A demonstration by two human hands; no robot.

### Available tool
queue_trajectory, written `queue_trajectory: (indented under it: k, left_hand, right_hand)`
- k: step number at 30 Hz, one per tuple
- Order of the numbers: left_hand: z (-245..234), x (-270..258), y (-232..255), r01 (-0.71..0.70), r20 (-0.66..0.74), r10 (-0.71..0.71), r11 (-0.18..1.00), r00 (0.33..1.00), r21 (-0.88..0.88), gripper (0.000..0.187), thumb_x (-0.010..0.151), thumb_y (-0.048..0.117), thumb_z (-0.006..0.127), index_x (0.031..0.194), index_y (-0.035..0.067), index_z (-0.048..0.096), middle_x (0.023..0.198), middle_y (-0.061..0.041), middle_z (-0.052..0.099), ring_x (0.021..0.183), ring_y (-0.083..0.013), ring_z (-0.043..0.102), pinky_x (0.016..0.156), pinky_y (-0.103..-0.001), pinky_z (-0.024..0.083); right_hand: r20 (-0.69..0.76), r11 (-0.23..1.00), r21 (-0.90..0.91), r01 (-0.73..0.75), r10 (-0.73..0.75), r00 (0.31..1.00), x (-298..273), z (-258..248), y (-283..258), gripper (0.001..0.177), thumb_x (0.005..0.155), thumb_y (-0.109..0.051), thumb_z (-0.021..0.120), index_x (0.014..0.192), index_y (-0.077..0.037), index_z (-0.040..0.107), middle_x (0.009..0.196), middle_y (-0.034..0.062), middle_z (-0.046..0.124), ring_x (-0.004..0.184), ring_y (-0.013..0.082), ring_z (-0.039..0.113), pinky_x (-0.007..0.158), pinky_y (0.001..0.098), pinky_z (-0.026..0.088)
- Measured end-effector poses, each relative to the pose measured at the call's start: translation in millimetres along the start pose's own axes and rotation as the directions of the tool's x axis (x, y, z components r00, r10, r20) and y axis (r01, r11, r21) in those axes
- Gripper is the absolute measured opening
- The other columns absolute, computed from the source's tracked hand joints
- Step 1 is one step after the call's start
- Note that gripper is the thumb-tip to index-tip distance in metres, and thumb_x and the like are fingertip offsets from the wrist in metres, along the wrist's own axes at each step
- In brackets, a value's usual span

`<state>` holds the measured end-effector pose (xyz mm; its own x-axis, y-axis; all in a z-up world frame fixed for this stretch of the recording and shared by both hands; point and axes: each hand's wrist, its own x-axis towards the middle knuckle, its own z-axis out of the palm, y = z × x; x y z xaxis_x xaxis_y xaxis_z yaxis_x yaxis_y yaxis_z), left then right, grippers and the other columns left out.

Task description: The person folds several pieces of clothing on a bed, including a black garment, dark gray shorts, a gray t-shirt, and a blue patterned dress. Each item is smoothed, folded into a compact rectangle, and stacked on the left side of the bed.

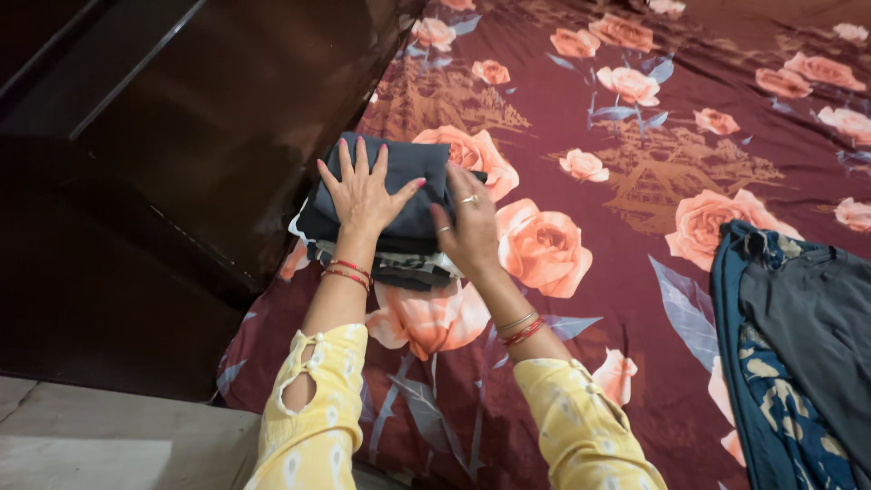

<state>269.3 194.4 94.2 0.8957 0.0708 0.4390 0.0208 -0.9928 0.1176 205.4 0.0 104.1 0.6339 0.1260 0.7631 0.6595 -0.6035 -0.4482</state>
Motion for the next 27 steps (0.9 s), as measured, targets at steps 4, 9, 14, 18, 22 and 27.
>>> queue_trajectory:
  k: [4,9,14,18,22,27]
  left_hand:
    - [10,-1,-4,-0.022,-0.021,0.026,0.989,0.999,0.144,0.087,0.082,0.072,0.056,0.156,0.027,0.044,0.166,-0.012,0.029,0.155,-0.0359,0.014,0.114,-0.073,0.013]
    - [13,-4,-5,0.008,0.0,-0.008,0.998,1.0,0.064,0.094,0.082,0.077,0.057,0.158,0.025,0.042,0.167,-0.014,0.028,0.154,-0.0363,0.015,0.111,-0.072,0.021]
    - [3,0,8,0.044,-0.002,-0.044,0.999,0.999,0.029,0.103,0.077,0.087,0.054,0.156,0.02,0.043,0.166,-0.019,0.024,0.154,-0.0357,0.014,0.111,-0.073,0.02]
    - [-5,-3,11,0.058,-0.018,-0.058,0.998,0.998,0.017,0.11,0.074,0.092,0.052,0.154,0.016,0.046,0.166,-0.022,0.022,0.154,-0.0359,0.014,0.112,-0.075,0.017]
    - [-3,-5,10,0.039,-0.043,-0.038,0.999,0.998,0.018,0.109,0.078,0.092,0.049,0.156,0.015,0.047,0.166,-0.023,0.022,0.154,-0.0369,0.014,0.114,-0.075,0.014]
    - [6,-4,7,-0.009,-0.103,0.012,0.999,0.995,0.031,0.109,0.082,0.092,0.046,0.157,0.013,0.047,0.167,-0.023,0.022,0.155,-0.0388,0.014,0.114,-0.075,0.01]
  right_hand:
    - [0.148,0.976,-0.153,0.155,-0.132,0.98,17,36,-9,0.063,0.102,-0.025,0.06,0.159,-0.006,0.042,0.165,0.0149,0.042,0.157,0.0303,0.033,0.129,0.0469,0.024]
    - [0.402,0.953,-0.301,-0.028,0.153,0.903,16,69,10,0.07,0.104,-0.054,0.043,0.158,-0.01,0.037,0.166,0.0142,0.031,0.158,0.0292,0.023,0.127,0.0529,0.011]
    - [0.381,0.944,-0.301,-0.138,0.252,0.89,8,66,31,0.08,0.101,-0.06,0.043,0.159,-0.008,0.029,0.167,0.0174,0.026,0.157,0.0326,0.017,0.123,0.0537,0.01]
    - [0.414,0.942,-0.297,-0.157,0.275,0.867,-14,38,46,0.087,0.1,-0.061,0.045,0.16,-0.002,0.024,0.166,0.0218,0.024,0.156,0.0344,0.016,0.123,0.0527,0.01]
    - [0.448,0.915,-0.377,-0.146,0.318,0.836,-69,-29,89,0.078,0.101,-0.052,0.045,0.161,-0.005,0.028,0.166,0.0206,0.027,0.158,0.0343,0.016,0.125,0.0545,0.009]
    - [0.232,0.678,-0.653,-0.337,0.603,0.763,-173,-156,162,0.09,0.095,-0.058,0.052,0.158,0.001,0.028,0.164,0.0237,0.028,0.153,0.0455,0.018,0.121,0.0611,0.014]
